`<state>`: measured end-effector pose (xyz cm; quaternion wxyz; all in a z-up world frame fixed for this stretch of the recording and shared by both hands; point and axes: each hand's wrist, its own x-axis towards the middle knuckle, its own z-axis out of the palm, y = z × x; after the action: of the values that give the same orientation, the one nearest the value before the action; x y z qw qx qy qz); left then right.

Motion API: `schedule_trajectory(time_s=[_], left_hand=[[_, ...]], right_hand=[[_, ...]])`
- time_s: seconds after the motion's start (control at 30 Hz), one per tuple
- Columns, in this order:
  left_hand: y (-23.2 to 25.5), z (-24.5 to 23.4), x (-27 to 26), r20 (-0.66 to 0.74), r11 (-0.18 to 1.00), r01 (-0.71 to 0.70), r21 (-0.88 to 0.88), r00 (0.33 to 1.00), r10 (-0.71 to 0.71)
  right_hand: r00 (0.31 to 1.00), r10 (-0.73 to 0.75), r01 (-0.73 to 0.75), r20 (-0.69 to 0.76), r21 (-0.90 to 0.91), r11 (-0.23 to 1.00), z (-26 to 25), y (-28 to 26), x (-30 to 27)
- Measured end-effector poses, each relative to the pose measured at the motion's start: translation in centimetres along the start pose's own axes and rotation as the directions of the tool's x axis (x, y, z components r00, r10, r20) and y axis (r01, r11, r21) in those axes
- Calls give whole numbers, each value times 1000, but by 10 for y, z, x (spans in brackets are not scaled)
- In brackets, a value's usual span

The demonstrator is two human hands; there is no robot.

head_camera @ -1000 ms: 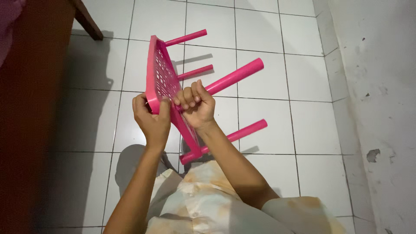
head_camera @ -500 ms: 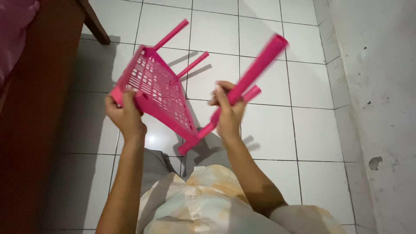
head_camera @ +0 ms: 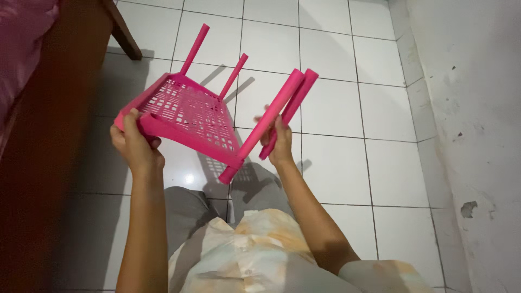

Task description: The person assembles pink plastic stools by inserting cylindrical legs into the corners of rectangular trays. They repeatedly pick up trays and legs, insert the legs, and stack completed units on the floor.

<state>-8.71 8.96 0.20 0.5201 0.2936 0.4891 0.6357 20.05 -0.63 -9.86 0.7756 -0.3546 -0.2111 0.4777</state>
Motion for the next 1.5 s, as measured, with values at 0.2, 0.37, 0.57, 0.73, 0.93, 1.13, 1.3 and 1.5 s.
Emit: schedule_trajectory(time_s=[0.2,0.37,0.57,0.73,0.93,1.13,1.3,1.5], left_hand=[[-1,-3,5,206,988,62,-143,978,-31],[-4,-8,-1,297,931,156,-330,953,-55],[-49,12,-58,515,1000,24,6,857,-23],[-46,16,-61,412,886,-200,419,911,11],[-33,11,-49,431,924,-144,353,902,-24],[-34,17,-46,504,983,-124,135,863,39],[-24,22,-43,438,993,-71,91,899,24],[-15,14,-40,430,972,-137,193,902,42]], right_hand=[[985,33,-43,169,58,997,9,19,-3],[994,79,-88,76,124,988,28,17,-1],[997,23,-33,80,133,991,83,25,-12],[975,75,-86,210,46,995,96,2,-18],[828,93,-329,553,344,880,93,13,-15],[764,31,-406,644,444,799,96,17,-2],[992,15,-46,124,247,968,137,18,-20],[945,7,-83,326,218,972,144,10,-22]])
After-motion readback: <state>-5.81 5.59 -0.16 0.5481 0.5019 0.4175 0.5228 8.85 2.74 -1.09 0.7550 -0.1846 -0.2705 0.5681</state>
